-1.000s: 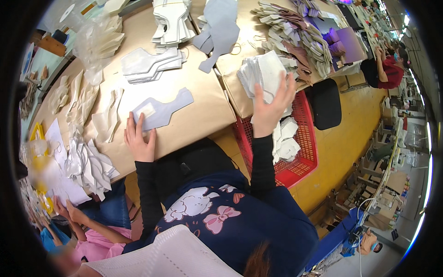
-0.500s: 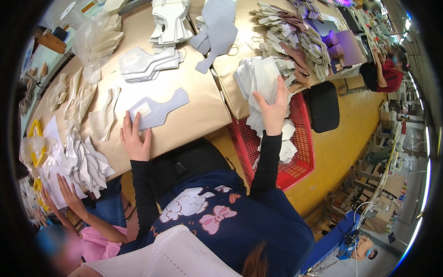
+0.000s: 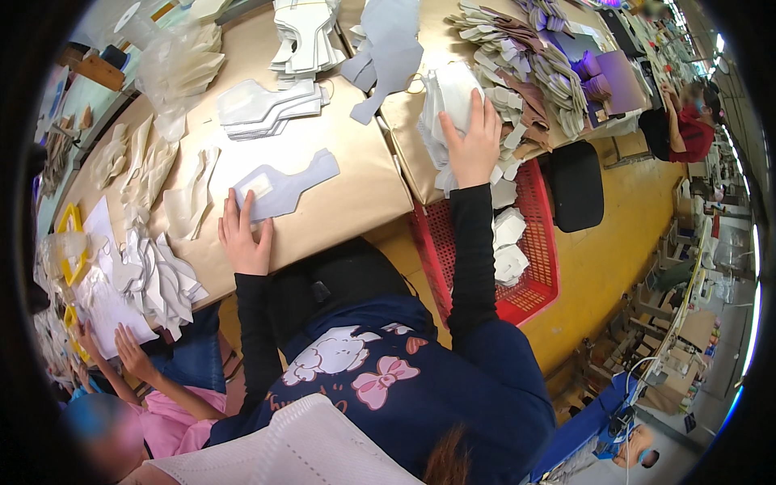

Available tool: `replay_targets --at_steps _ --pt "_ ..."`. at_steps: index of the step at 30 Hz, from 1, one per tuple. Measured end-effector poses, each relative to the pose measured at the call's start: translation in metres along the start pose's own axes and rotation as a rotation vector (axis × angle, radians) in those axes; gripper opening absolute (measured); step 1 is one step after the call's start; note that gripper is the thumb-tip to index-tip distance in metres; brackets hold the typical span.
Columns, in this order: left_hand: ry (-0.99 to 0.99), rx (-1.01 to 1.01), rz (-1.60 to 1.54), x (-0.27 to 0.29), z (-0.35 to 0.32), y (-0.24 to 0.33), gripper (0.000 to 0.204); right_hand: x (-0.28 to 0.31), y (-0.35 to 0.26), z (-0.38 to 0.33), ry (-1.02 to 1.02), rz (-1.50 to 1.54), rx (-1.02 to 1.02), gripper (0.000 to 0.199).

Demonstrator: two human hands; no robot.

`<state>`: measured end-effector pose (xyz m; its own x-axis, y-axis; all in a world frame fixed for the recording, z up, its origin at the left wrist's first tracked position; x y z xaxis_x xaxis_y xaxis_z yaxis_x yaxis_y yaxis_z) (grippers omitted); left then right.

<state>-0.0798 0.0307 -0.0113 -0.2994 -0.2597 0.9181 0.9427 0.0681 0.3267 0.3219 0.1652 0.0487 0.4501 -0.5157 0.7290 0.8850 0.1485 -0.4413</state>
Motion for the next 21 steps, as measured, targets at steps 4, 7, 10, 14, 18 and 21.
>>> replay_targets --at_steps 4,7,10,14,18,21 --pt "0.0 0.008 0.007 0.001 0.0 0.0 0.062 0.004 0.0 0.0 0.131 -0.013 0.006 0.068" --pt "0.005 0.013 -0.015 0.003 0.0 0.002 0.062 0.024 -0.004 -0.004 0.34 0.027 0.033 0.065" --pt "-0.003 0.028 -0.011 0.006 0.0 0.004 0.062 0.05 -0.016 0.001 0.515 0.142 -0.023 0.067" --pt "0.012 0.033 -0.001 0.009 0.001 0.006 0.061 0.071 -0.06 0.017 0.79 0.7 0.197 0.063" --pt "0.02 0.044 -0.021 0.008 0.0 0.005 0.06 0.043 -0.124 0.033 0.694 0.997 0.501 0.075" --pt "0.031 0.046 -0.024 0.008 -0.001 0.005 0.06 -0.018 -0.173 0.035 0.301 0.736 0.511 0.062"
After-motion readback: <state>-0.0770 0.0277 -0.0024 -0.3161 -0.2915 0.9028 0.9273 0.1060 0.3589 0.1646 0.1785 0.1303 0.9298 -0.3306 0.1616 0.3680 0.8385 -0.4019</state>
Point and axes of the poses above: each hand's wrist, its own z-axis towards the middle knuckle, its own x-axis out of the back of the hand, y = z × x, the point moved 4 cm from there along z, towards the middle knuckle, and after that the axes turned 8 degrees about z, right-handed, at the moved point
